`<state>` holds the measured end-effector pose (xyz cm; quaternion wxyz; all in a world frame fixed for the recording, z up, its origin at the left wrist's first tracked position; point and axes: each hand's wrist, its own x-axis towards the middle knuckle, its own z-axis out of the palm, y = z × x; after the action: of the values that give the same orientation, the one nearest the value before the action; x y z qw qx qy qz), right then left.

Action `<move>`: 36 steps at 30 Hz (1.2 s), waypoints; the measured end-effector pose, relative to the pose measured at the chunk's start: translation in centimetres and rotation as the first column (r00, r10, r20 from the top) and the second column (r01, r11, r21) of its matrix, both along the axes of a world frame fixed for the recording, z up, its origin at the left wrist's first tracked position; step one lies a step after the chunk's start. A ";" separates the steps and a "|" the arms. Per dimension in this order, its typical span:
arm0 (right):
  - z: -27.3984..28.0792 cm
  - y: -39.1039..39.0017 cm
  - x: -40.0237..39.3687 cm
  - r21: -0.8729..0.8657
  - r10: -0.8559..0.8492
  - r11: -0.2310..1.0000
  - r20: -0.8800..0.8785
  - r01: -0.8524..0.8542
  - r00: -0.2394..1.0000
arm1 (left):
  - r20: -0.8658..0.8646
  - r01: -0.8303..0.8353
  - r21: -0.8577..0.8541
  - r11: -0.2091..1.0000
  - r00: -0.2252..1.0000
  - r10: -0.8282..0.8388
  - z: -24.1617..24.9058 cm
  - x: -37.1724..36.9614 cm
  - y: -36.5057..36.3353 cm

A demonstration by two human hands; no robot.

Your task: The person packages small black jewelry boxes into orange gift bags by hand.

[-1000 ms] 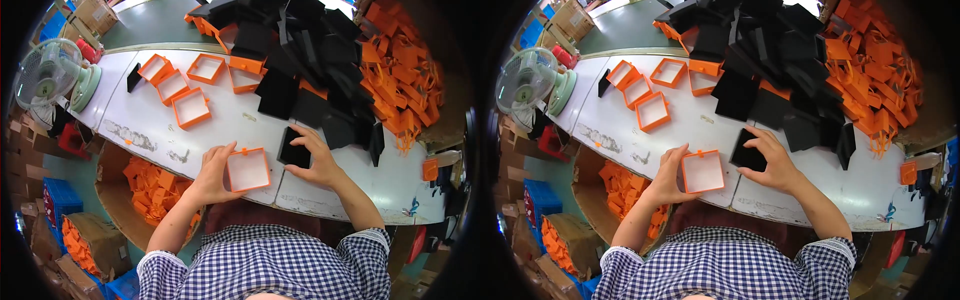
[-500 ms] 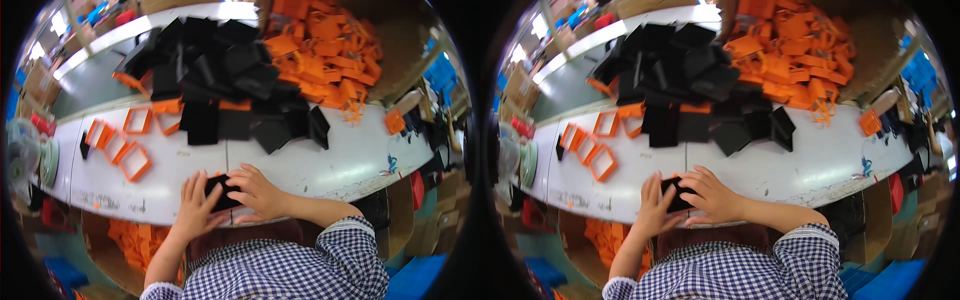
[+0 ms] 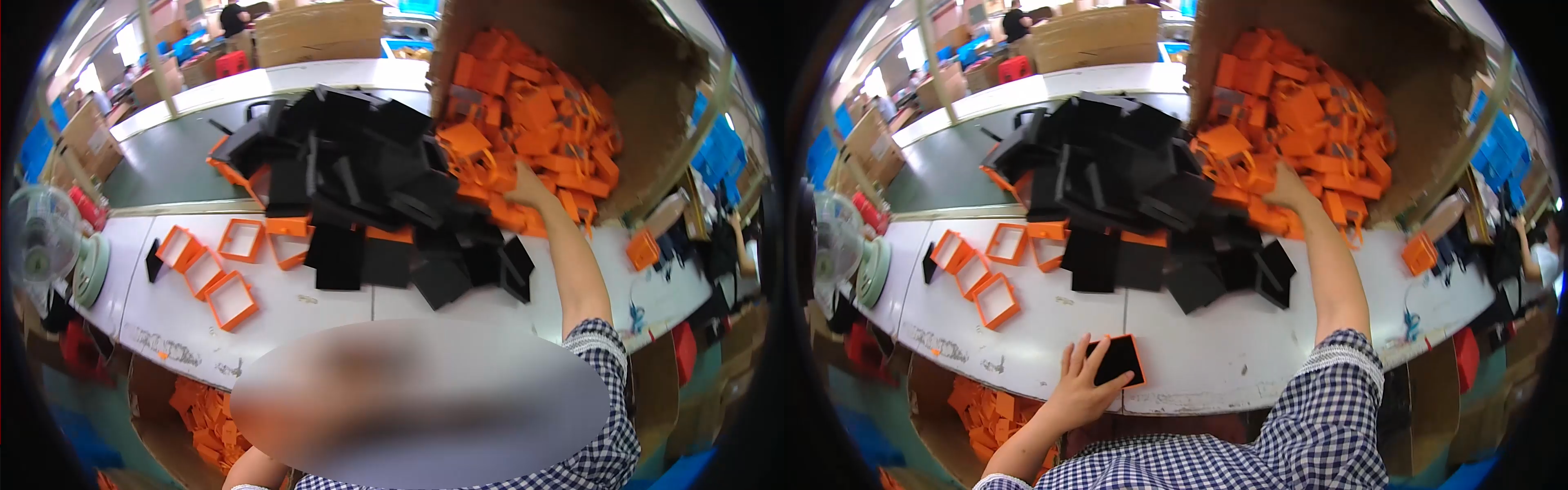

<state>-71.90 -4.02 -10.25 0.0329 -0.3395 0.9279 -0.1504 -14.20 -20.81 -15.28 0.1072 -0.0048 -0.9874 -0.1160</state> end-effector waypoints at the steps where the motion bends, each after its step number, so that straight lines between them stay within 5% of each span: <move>1: 0.6 -0.2 0.1 -0.027 -0.020 0.999 0.025 0.021 0.999 | 0.036 -0.003 0.058 0.998 0.999 0.001 -0.2 -0.1 -0.1; 6: 6.2 1.4 8.2 -0.337 -0.008 0.941 -0.127 -0.035 0.992 | -0.042 -0.035 -0.042 0.998 0.999 0.033 0.0 0.7 -0.8; 10: 9.3 3.5 21.3 -0.424 0.344 0.840 -0.067 -0.339 0.936 | 0.058 -0.049 -0.128 0.991 0.997 0.056 2.2 1.5 -1.2; 12: 6.5 4.0 26.6 -0.320 0.577 0.731 -0.181 -0.603 0.796 | 0.157 -0.052 -0.094 0.994 0.985 0.066 3.1 1.5 -1.5; 16: 1.0 3.1 33.9 -0.144 0.639 0.748 -0.109 -0.648 0.762 | 0.147 -0.042 -0.116 0.992 0.987 0.059 2.9 1.6 -2.0; 18: -1.2 3.7 35.3 0.101 0.658 0.753 -0.134 -0.651 0.741 | 0.056 -0.057 0.005 0.998 0.997 0.057 2.3 1.9 -2.7; 20: 0.5 3.1 35.8 0.146 0.670 0.732 0.021 -0.666 0.742 | -0.022 -0.044 0.253 0.966 0.998 0.052 0.1 2.5 -3.6; 22: 1.1 2.4 36.3 0.226 0.684 0.692 0.102 -0.686 0.723 | -0.081 -0.058 0.259 0.964 0.993 0.082 -0.9 3.1 -3.8; 26: -1.3 0.9 36.0 0.311 0.667 0.708 0.003 -0.634 0.745 | -0.110 -0.120 0.288 0.950 0.981 0.158 -1.8 3.6 -3.5; 32: -0.1 -0.2 34.6 0.586 0.408 0.727 0.050 -0.358 0.912 | -0.125 -0.151 0.235 0.960 0.975 0.184 -2.0 5.4 -4.0; 34: -0.3 1.1 34.9 0.189 0.598 0.796 -0.392 -0.575 0.699 | -0.162 -0.188 0.310 0.932 0.955 0.247 -2.5 5.8 -4.3; 36: -0.9 1.2 35.5 0.084 0.646 0.741 -0.359 -0.666 0.674 | -0.176 -0.199 0.305 0.931 0.949 0.261 -3.0 6.3 -4.5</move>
<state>-36.38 -2.79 -11.10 -0.0974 -0.6720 0.7289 -0.0877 -7.89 -25.33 -18.29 0.2253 0.1145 -0.9369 -0.2415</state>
